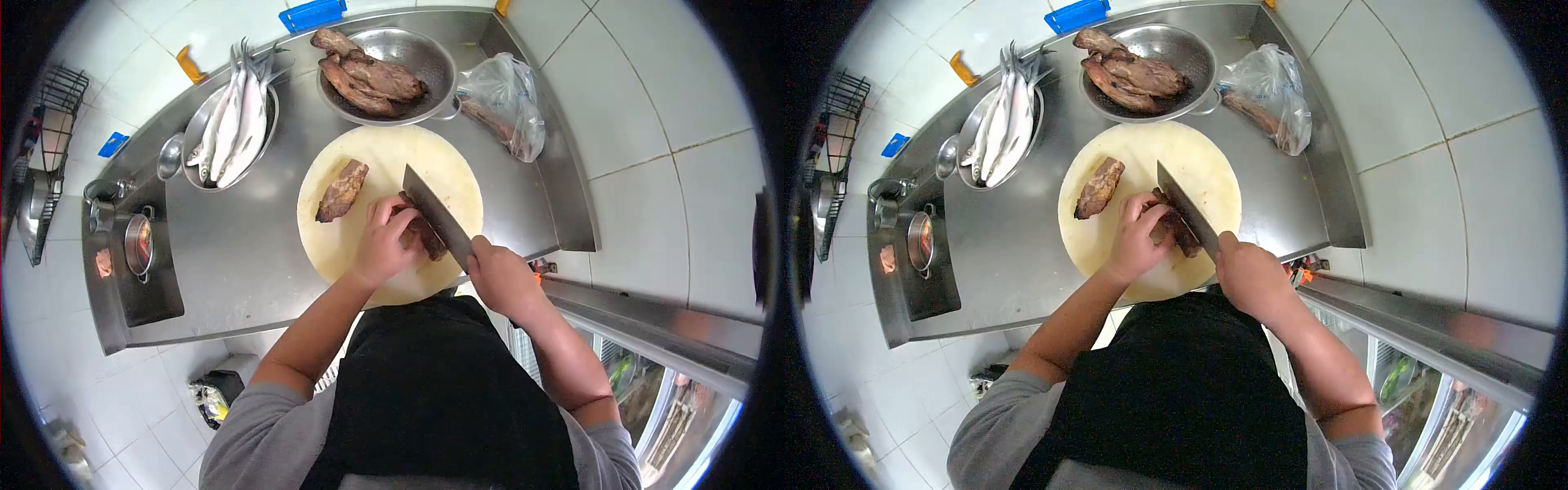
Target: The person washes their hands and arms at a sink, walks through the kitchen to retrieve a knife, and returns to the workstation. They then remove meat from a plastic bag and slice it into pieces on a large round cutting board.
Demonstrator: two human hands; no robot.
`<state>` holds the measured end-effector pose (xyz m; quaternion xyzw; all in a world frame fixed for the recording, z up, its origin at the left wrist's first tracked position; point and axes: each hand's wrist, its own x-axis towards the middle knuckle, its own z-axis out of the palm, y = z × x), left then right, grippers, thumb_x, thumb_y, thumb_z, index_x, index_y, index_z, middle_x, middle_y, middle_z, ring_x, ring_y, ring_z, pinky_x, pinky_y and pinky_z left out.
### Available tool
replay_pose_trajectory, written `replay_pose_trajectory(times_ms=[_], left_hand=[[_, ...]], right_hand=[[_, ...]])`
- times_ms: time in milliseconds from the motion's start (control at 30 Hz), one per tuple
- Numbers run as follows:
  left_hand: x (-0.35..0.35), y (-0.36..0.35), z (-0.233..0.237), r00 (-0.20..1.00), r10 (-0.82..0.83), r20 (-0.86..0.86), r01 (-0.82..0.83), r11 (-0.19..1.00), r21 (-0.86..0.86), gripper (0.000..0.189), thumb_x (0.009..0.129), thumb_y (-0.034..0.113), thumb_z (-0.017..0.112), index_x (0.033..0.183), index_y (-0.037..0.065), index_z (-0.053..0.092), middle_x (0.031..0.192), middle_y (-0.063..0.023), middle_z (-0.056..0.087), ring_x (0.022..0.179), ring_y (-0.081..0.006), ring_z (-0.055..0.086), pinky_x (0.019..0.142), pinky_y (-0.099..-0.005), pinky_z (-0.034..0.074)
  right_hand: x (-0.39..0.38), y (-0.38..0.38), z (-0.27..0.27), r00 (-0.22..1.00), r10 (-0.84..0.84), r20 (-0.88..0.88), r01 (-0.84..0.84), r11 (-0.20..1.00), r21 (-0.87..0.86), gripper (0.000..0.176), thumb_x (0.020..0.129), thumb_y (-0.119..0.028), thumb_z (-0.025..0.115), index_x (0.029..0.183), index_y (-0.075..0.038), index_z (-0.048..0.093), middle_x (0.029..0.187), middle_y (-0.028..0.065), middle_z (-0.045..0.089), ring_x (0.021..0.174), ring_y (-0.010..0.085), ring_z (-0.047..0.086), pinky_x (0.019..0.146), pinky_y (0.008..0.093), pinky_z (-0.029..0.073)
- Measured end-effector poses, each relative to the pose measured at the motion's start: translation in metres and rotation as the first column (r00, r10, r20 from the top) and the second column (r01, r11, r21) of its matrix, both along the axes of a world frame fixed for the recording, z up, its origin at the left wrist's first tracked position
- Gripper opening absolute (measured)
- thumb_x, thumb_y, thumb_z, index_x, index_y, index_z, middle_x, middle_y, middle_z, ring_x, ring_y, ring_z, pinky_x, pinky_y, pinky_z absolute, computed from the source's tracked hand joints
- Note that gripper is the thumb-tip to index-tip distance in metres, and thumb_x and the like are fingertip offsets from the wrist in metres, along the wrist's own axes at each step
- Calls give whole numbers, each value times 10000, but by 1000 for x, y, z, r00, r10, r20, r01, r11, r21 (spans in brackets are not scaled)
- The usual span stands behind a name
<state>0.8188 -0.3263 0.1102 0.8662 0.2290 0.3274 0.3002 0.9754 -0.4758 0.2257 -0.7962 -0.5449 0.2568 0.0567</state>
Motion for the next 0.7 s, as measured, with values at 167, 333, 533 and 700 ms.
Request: replay_pose_trajectory(times_ms=[167,333,533,700], left_hand=[[-1,2,-1,1000,-10,-6,10,1000,-19,440,657,81,763,1076,33,638,1149,-153,536,1109,-372,491,963,-456,432],[0,2,-6,999,-26,-26,26,1000,-16,465,662,105,769,1103,48,635,1154,-145,534,1113,-374,481,966,-466,429],[1,-2,0,997,-7,-77,5,1000,-25,423,697,121,739,1103,59,638,1161,-146,531,1123,-375,479,969,-468,445],[1,-2,-4,999,-1,-45,2,1000,16,457,672,121,762,1105,49,635,1161,-149,530,1088,-382,483,948,-474,434]], right_hand=[[-13,1,4,999,-35,31,35,999,7,185,955,-167,492,976,16,475,736,225,651,725,417,666,669,517,532],[-15,4,0,998,-32,44,33,999,-8,174,944,-147,484,969,25,478,750,240,659,719,420,672,663,515,538],[-18,3,9,996,-59,67,60,998,-2,174,922,-134,496,978,30,484,762,244,662,737,418,677,675,504,550],[-15,9,0,999,-6,52,7,1000,-25,178,916,-126,496,991,35,483,769,247,661,735,416,682,671,490,561]])
